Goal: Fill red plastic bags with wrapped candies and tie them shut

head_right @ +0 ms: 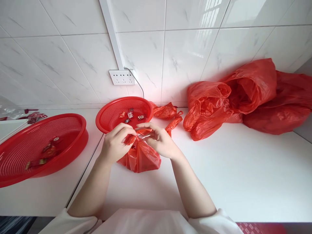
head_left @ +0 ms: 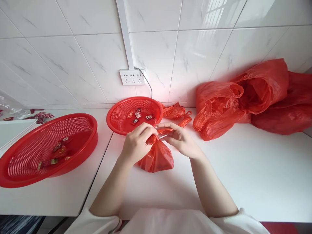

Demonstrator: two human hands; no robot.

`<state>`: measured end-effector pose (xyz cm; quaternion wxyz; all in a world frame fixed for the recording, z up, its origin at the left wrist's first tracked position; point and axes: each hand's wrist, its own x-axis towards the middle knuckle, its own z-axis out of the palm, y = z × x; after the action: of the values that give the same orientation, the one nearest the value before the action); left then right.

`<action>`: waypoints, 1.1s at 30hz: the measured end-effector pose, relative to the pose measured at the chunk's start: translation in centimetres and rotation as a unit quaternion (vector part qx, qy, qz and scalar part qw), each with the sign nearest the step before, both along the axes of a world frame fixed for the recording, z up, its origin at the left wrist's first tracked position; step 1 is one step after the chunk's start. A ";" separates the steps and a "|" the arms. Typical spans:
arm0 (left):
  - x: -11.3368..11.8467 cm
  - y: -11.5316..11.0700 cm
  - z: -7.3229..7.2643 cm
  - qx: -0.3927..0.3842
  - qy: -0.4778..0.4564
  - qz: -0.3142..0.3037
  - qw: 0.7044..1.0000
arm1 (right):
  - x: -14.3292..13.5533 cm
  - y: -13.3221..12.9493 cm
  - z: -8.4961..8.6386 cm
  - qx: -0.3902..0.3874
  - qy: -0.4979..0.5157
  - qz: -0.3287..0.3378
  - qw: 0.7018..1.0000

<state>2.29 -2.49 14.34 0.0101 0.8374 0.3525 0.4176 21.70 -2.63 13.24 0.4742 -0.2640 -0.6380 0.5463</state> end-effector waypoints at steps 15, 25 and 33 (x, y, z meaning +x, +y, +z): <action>-1.6 1.0 0.2 -0.108 -0.016 -0.015 0.994 | 0.8 1.3 -0.9 -0.037 0.027 -0.082 0.996; -1.4 0.1 2.6 -0.248 -0.173 -0.039 0.952 | 2.3 1.6 -0.4 -0.154 0.124 -0.111 0.974; -3.8 0.1 3.4 -0.235 -0.142 0.087 0.958 | 7.4 1.2 0.3 -0.063 -0.004 -0.418 0.906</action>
<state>-1.47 -2.35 17.72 0.2203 0.7095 0.5074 0.4366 29.07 -1.44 13.56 0.6385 -0.5381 -0.4354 0.3363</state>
